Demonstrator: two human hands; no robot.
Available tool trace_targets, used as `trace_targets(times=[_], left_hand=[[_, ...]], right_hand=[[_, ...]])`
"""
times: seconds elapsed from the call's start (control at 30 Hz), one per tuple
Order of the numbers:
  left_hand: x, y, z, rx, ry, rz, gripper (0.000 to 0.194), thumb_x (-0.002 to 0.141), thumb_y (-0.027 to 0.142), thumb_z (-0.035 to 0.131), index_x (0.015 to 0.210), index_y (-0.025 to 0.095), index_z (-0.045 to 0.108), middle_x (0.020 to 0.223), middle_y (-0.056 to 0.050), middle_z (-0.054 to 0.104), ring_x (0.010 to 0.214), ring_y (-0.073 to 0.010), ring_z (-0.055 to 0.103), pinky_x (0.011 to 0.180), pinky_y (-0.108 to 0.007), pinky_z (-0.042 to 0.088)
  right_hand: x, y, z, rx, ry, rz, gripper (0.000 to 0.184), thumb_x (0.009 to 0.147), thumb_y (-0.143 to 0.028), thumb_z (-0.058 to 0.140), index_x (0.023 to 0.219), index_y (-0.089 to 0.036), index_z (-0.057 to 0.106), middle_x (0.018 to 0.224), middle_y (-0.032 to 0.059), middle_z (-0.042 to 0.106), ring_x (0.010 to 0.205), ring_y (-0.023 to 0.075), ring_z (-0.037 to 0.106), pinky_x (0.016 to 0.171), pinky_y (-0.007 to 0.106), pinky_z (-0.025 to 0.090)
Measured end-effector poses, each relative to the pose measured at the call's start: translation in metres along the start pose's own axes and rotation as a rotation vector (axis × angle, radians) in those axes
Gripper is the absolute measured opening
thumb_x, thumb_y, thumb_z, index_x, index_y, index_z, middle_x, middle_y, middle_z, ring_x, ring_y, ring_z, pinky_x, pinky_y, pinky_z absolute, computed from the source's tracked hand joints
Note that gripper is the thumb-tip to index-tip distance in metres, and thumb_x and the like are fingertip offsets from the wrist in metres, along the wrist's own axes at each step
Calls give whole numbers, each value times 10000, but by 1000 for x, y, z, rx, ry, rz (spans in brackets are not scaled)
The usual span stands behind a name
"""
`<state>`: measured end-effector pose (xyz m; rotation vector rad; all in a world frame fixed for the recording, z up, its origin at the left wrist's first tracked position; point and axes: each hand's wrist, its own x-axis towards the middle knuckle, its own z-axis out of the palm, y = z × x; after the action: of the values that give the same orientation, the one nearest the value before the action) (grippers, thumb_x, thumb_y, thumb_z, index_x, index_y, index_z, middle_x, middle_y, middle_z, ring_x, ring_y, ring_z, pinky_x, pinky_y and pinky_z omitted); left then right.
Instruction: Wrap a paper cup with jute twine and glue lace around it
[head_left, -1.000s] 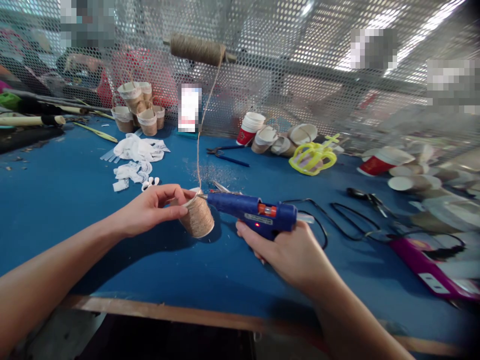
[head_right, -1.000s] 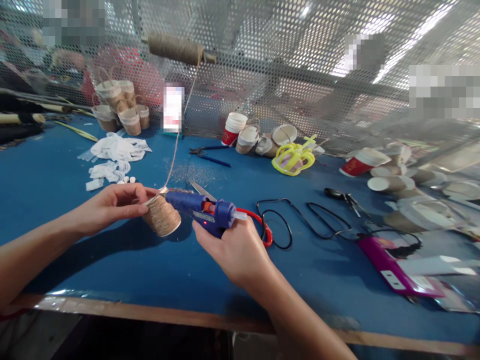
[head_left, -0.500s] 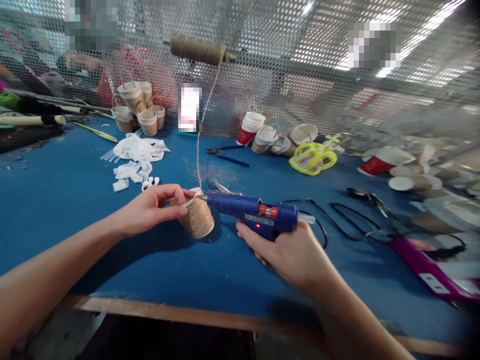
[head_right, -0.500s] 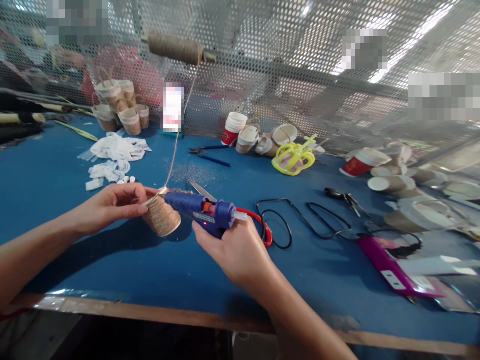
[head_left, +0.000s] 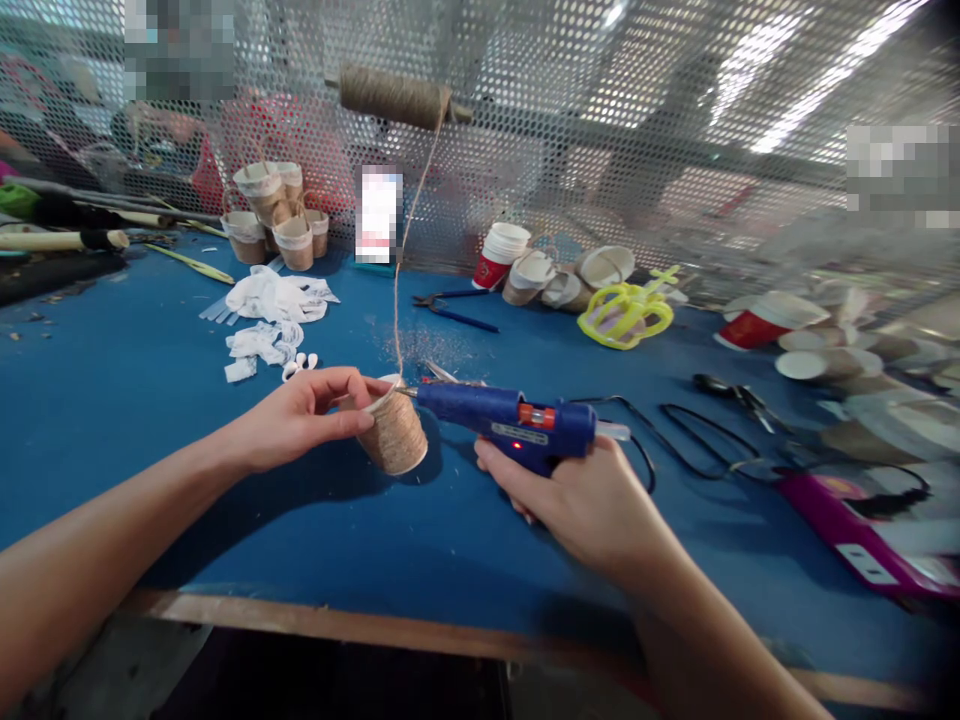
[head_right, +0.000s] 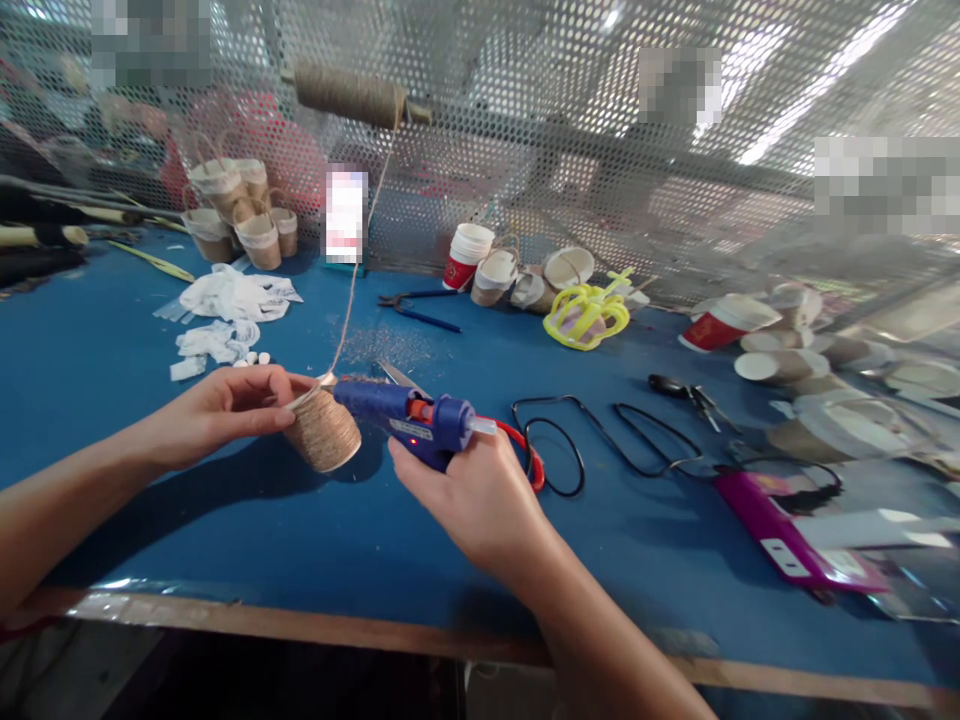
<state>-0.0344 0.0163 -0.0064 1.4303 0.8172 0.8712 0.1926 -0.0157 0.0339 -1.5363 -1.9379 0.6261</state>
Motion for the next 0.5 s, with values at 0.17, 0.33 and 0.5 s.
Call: trace_targets(times=[0.17,0.33,0.5], left_hand=[[-1,0,0,8,1,-15,192,759,254,641,651,153,518,1077,-111,652,1135,-259,511,914,-387,371],[-1,0,0,14,0,-16,198,761,257,640,649,152,516,1065,-105,654,1135,-261,514,918,-388,372],[-1,0,0,14,4,-12,207,764,260,639,646,155,505,1034,-99,662,1148,-262,506,925,-386,369]], right_hand=[[-1,4,1,98,-63,47,168,707,-268,550,552,-212,514,373,-61,480,317,101,445,338,231,379],[-2,8,2,121,-72,16,200,708,-258,545,527,-220,469,382,-60,465,315,96,419,339,238,360],[-3,5,1,116,-98,37,209,711,-279,549,528,-219,468,395,-55,484,334,101,443,343,232,363]])
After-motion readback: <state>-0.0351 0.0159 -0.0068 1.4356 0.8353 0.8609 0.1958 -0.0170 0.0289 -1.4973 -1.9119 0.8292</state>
